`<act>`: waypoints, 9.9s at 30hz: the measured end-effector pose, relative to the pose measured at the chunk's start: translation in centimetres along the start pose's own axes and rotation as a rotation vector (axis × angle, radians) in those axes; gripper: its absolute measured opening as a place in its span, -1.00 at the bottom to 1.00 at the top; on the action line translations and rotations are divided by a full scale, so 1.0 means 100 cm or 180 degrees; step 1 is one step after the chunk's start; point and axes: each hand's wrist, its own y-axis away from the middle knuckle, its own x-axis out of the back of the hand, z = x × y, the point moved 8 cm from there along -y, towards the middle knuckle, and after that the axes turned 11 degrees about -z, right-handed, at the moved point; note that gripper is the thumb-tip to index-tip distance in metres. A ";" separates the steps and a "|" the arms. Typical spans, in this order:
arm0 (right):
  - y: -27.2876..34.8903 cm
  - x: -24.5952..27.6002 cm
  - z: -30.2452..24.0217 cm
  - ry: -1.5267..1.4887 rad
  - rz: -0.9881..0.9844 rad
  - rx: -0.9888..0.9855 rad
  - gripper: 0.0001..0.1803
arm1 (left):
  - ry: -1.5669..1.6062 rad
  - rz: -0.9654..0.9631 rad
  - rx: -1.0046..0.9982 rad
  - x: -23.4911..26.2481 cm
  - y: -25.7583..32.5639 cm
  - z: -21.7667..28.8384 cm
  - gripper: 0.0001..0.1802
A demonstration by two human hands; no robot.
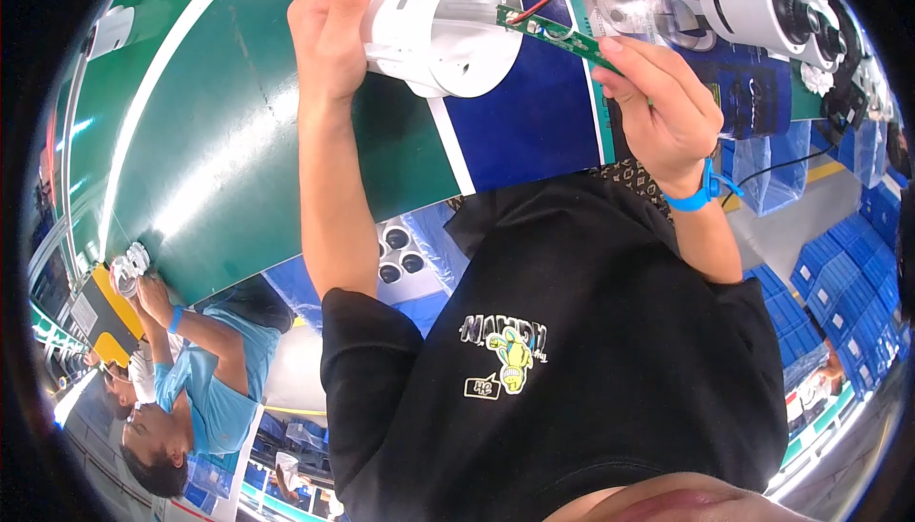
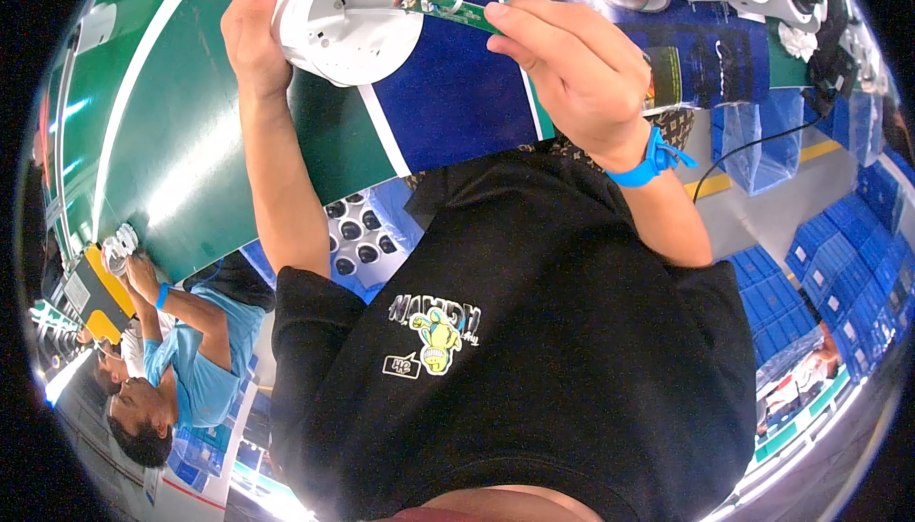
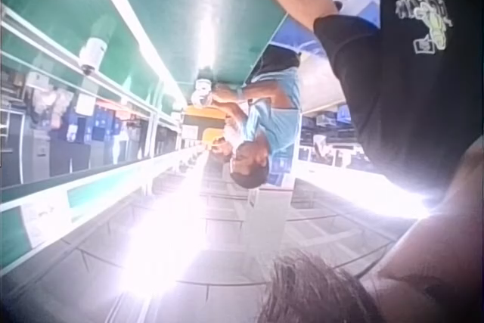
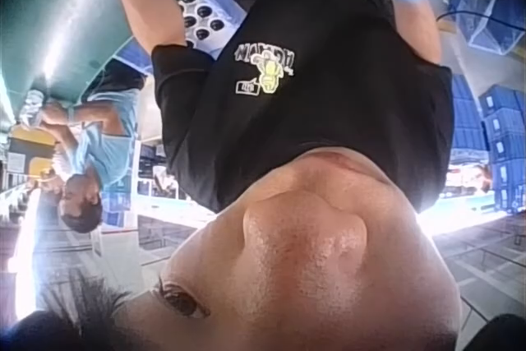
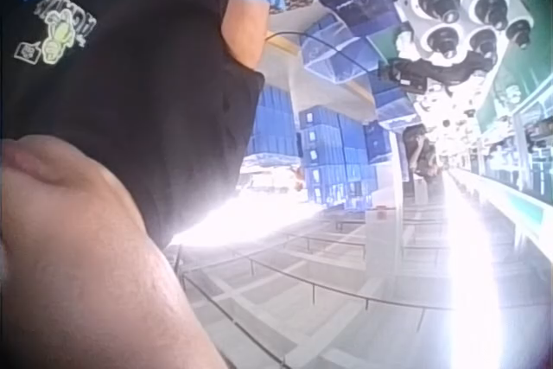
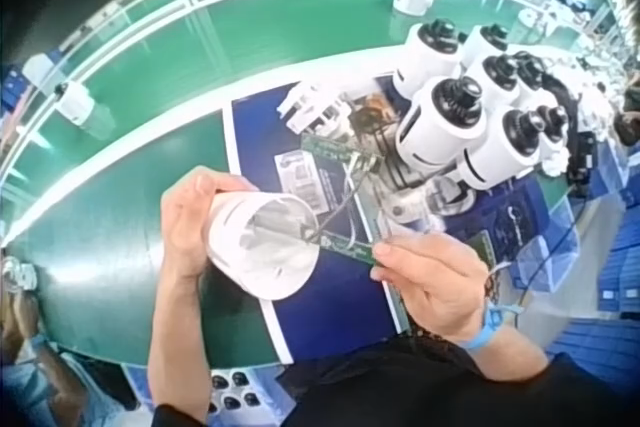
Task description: Assembling electronic security cameras by installing circuit boards and housings on a manufacturing line.
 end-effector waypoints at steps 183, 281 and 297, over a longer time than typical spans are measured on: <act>-0.043 -0.046 0.007 -0.2773 -0.0850 -0.1376 -0.75 | 0.0340 0.0367 -0.0198 -0.011 -0.015 0.008 -0.53; -0.058 0.004 -0.006 0.0207 -0.0771 0.1653 -0.52 | 0.0414 0.0199 0.0105 -0.029 -0.024 0.001 -0.43; -0.040 -0.035 -0.003 0.0048 -0.1200 0.1414 -0.39 | 0.0490 0.0272 -0.0478 -0.027 -0.021 0.002 -0.59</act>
